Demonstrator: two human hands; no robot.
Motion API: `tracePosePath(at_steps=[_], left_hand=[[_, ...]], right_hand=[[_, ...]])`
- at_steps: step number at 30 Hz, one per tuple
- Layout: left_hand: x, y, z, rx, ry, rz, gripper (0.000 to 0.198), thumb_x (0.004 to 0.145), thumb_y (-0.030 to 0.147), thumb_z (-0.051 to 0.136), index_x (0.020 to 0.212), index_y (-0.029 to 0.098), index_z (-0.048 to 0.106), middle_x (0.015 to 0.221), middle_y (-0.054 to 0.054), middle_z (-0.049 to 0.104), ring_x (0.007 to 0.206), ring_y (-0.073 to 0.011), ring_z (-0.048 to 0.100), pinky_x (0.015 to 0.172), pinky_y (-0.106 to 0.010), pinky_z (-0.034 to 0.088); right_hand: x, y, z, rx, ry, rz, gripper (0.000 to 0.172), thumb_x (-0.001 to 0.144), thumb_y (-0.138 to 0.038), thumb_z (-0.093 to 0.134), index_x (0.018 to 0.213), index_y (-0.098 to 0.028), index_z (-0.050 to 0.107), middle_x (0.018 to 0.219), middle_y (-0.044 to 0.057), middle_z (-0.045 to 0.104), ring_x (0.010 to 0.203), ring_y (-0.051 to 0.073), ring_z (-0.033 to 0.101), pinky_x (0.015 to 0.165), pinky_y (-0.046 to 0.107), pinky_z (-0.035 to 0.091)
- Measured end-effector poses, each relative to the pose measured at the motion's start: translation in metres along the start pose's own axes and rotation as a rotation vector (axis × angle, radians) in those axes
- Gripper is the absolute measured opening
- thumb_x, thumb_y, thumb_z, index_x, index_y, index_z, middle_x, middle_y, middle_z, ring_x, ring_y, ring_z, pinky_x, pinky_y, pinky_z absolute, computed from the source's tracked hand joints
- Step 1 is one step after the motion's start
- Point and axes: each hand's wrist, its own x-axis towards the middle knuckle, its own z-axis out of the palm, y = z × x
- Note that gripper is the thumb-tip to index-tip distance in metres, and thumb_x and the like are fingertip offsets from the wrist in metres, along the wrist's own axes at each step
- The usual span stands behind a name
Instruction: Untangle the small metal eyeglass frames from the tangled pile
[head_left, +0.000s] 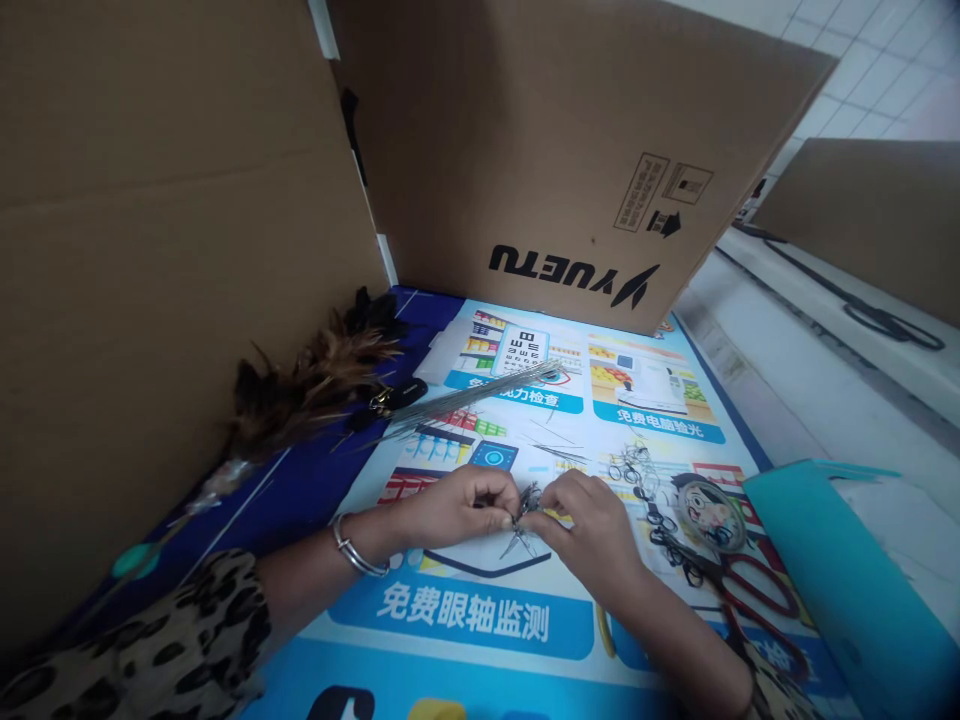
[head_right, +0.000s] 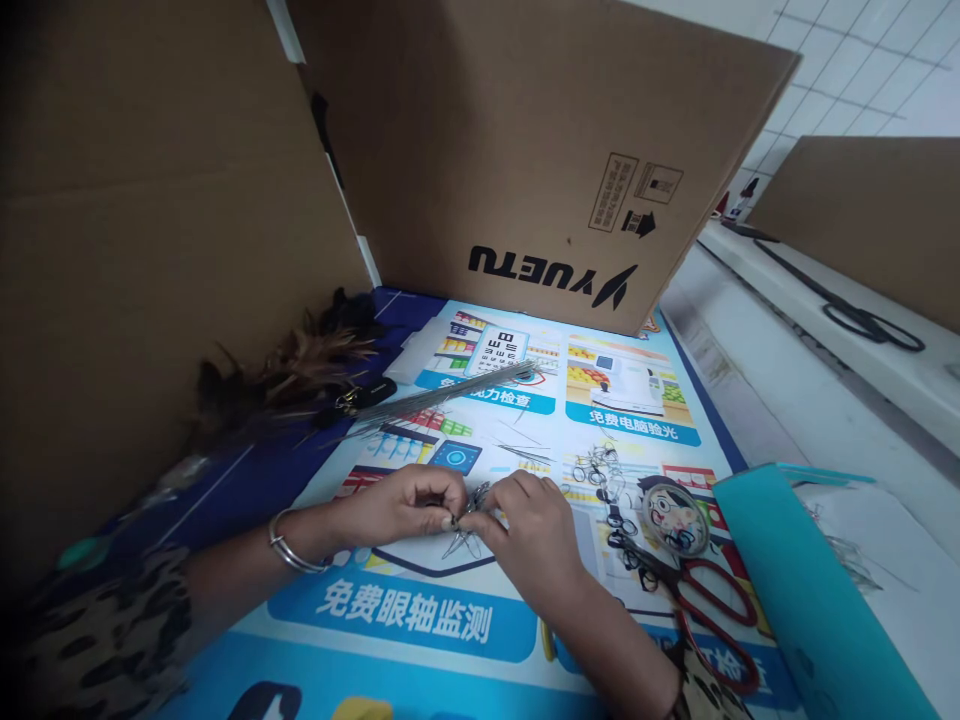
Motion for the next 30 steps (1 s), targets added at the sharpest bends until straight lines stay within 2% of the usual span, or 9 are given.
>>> tracePosePath(at_steps=[4,7,13,16,19,25,30], left_hand=[[-0.001,-0.001,0.002,-0.110,-0.024,-0.033,0.018,0.077,0.031,0.056,0.074,0.014,0.053,0.067,0.002,0.046,0.061,-0.0096,0.040,0.056,-0.020,0.033],[-0.002,0.002,0.006,-0.161,0.008,-0.057,0.019,0.076,0.031,0.057,0.071,0.014,0.050,0.067,0.002,0.044,0.060,-0.0091,0.038,0.055,-0.020,0.032],[-0.001,0.008,0.012,-0.192,0.114,-0.080,0.017,0.076,0.028,0.057,0.070,0.014,0.048,0.063,0.004,0.041,0.056,-0.0077,0.035,0.052,-0.019,0.029],[-0.001,0.009,0.012,-0.187,0.138,-0.088,0.019,0.077,0.029,0.057,0.071,0.013,0.051,0.061,0.004,0.041,0.055,-0.0076,0.035,0.051,-0.020,0.028],[-0.001,0.009,0.012,-0.154,0.168,-0.085,0.018,0.077,0.029,0.058,0.072,0.012,0.056,0.061,0.003,0.045,0.056,-0.0082,0.038,0.052,-0.020,0.031],[0.000,0.012,0.014,0.031,0.255,-0.037,0.011,0.077,0.019,0.057,0.069,0.012,0.061,0.067,-0.001,0.057,0.065,-0.0116,0.051,0.061,-0.023,0.039],[-0.002,0.014,0.014,0.170,0.232,0.032,0.011,0.079,0.014,0.054,0.070,0.014,0.060,0.071,-0.001,0.059,0.069,-0.0121,0.054,0.066,-0.023,0.041]], right_hand=[[0.000,0.001,0.001,0.128,-0.038,0.039,0.026,0.076,-0.037,0.065,0.065,-0.018,0.052,0.064,0.000,0.055,0.064,0.014,0.050,0.060,0.026,0.034],[0.001,-0.001,0.002,0.230,-0.053,0.088,0.024,0.077,-0.036,0.064,0.065,-0.019,0.052,0.065,0.000,0.054,0.062,0.013,0.049,0.057,0.024,0.036],[0.001,-0.002,0.003,0.248,0.017,0.100,0.019,0.081,-0.031,0.060,0.068,-0.019,0.053,0.066,0.000,0.054,0.063,0.013,0.051,0.057,0.024,0.038],[0.000,-0.001,0.003,0.208,0.073,0.058,0.016,0.082,-0.029,0.059,0.070,-0.019,0.053,0.068,0.001,0.056,0.066,0.014,0.053,0.060,0.025,0.040],[-0.001,0.001,0.003,0.140,0.102,-0.014,0.015,0.082,-0.029,0.059,0.071,-0.019,0.054,0.068,0.002,0.058,0.067,0.015,0.053,0.061,0.027,0.040],[-0.001,0.003,0.000,0.036,0.075,-0.079,0.014,0.083,-0.028,0.059,0.073,-0.018,0.055,0.071,0.003,0.061,0.070,0.016,0.054,0.064,0.028,0.039],[-0.001,0.004,0.000,-0.007,0.091,-0.099,0.017,0.081,-0.032,0.060,0.073,-0.018,0.055,0.071,0.003,0.060,0.071,0.016,0.054,0.065,0.029,0.037]])
